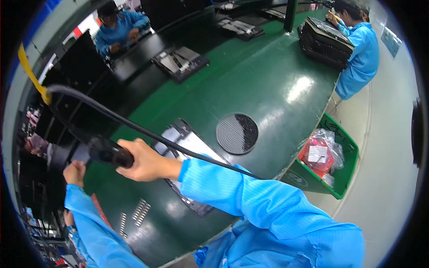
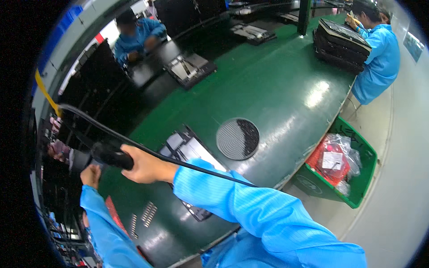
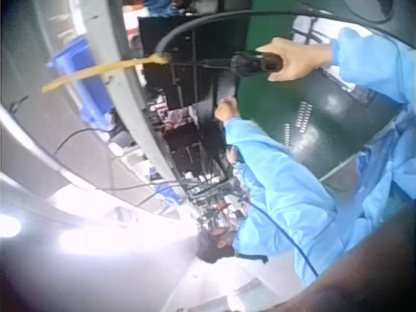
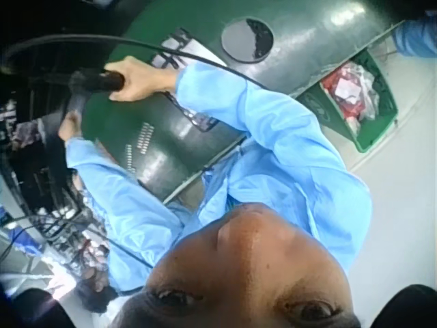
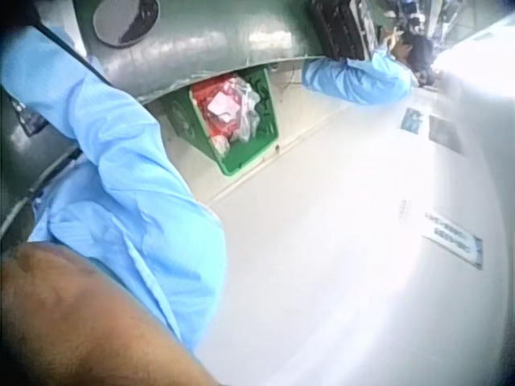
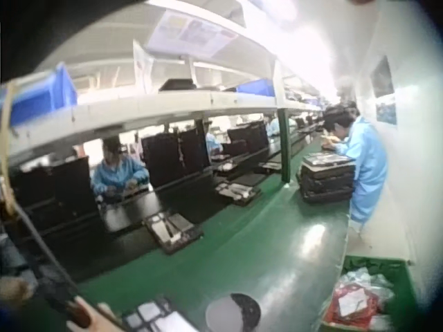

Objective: The person assembles tablet devices by taking chassis frames from the conveyor belt, placing small components onto the frames by hand, fastening them with an electric screwdriver, and returning the assembled units to the conveyor belt.

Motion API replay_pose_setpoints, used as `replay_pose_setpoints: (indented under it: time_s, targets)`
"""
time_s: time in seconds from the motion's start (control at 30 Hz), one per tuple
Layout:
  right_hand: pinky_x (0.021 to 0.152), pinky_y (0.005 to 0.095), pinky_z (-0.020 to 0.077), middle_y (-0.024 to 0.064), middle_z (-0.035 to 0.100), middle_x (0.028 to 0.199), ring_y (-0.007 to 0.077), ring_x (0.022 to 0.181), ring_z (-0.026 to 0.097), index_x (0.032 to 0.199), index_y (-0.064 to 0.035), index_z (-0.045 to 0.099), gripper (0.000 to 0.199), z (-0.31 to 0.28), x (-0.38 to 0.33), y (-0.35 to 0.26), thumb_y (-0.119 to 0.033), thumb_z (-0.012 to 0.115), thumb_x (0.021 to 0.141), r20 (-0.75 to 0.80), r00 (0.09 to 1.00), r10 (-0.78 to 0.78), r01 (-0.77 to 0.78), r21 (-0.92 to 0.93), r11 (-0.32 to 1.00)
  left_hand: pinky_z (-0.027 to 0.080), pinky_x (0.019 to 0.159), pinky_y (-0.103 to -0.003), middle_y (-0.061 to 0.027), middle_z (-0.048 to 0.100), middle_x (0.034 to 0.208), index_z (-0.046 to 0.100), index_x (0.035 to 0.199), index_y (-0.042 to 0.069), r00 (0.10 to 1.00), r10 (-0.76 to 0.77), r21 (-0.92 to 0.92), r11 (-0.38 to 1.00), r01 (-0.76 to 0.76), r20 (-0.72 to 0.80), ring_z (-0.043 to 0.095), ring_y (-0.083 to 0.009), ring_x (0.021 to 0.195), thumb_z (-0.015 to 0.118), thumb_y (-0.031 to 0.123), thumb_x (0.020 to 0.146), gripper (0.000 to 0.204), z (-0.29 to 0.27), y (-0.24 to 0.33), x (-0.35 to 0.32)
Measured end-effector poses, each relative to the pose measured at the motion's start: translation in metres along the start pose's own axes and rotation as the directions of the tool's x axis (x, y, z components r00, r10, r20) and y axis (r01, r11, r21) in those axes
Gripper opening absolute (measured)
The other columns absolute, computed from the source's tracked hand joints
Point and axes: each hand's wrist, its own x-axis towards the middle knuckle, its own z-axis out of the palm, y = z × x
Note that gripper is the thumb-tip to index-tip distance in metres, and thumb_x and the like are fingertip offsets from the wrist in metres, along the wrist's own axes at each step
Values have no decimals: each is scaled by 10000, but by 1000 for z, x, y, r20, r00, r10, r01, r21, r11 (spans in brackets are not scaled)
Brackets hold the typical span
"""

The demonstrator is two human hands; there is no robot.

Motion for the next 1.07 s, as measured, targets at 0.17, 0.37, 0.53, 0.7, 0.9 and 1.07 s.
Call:
replay_pose_setpoints:
  time_s: [0.17,0.37,0.53,0.7,0.9,1.07]
  targets:
    - [486,307,386,94,517,587,147,514,469,803,3,490,262,-6,2,3,-71,707,676,-70,997,28,-33,-67,997,395,936,-452,-77,566,1102,474,1229,22,996,26,181,983,-42,90,516,-232,1127,539,159,850,408,36,18,-48]
    - [483,290,366,74,482,581,185,510,447,787,-10,502,245,-3,-1,3,-60,712,671,-28,994,101,-103,-87,991,431,927,-377,-219,569,1198,506,1236,-64,819,475,728,429,-535,322,576,-323,1064,625,96,789,490,101,5,-134]
    - [490,232,347,-25,491,635,55,548,420,816,-41,532,224,-6,-10,-4,-47,725,703,-54,980,192,-193,-22,981,397,990,-402,-270,515,1244,483,1225,-90,555,600,498,280,-821,577,497,-400,1171,598,-4,776,472,164,-24,-280]
    - [511,212,351,-34,494,629,31,569,433,795,-38,536,196,-12,-13,6,-46,715,715,1,992,123,-123,-65,990,376,1009,-418,-277,471,1284,460,1237,-96,573,467,478,316,-820,674,467,-418,1185,592,52,803,477,178,-42,-363]
    - [465,269,386,39,540,572,81,524,478,741,-21,520,222,-25,-6,-32,-80,718,660,-118,986,116,-121,-40,992,355,1009,-483,-210,518,1266,534,1174,-53,416,431,349,230,-909,800,484,-342,1203,712,209,765,517,197,-68,-434]
    - [633,366,574,213,677,886,302,778,688,1118,2,478,450,-71,-17,-76,-134,731,771,66,980,189,-200,376,905,314,1036,-506,-181,493,1310,512,1207,-35,242,445,144,242,-960,862,447,-319,1249,736,254,737,596,216,-92,-452]
